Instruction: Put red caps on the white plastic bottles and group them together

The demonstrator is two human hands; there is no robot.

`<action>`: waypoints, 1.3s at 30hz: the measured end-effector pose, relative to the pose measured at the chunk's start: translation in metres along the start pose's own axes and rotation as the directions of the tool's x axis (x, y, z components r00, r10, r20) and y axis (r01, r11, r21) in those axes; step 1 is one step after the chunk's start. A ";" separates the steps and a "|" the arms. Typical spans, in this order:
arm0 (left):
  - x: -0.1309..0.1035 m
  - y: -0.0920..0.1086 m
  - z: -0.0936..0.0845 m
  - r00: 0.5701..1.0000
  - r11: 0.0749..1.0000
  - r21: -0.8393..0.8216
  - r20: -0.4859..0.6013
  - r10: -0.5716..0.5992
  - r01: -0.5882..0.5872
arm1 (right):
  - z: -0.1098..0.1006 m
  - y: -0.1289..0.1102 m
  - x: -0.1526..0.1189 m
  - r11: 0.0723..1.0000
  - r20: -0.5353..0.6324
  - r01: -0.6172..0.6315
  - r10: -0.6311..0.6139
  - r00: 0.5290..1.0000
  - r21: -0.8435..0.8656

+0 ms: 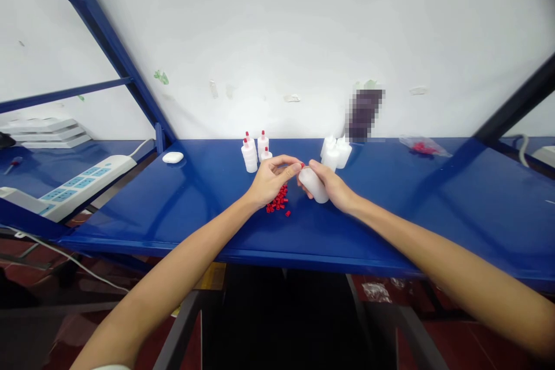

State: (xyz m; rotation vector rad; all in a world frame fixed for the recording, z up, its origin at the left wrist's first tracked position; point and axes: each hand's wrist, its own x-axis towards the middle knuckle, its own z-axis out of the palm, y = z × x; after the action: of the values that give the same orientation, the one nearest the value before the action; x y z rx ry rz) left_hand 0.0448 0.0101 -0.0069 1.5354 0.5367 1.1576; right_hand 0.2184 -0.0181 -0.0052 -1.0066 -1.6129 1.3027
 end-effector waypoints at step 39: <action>0.023 0.016 -0.058 0.867 0.670 0.742 -0.353 0.351 0.031 | -0.004 0.008 0.000 0.975 -0.086 0.203 -0.211 0.974 -0.092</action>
State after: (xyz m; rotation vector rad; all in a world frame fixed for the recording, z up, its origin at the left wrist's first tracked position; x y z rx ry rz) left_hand -0.0001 0.0515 0.0133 2.0055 1.3546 1.5896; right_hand 0.2226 -0.0155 -0.0121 -0.9082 -1.6616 1.0404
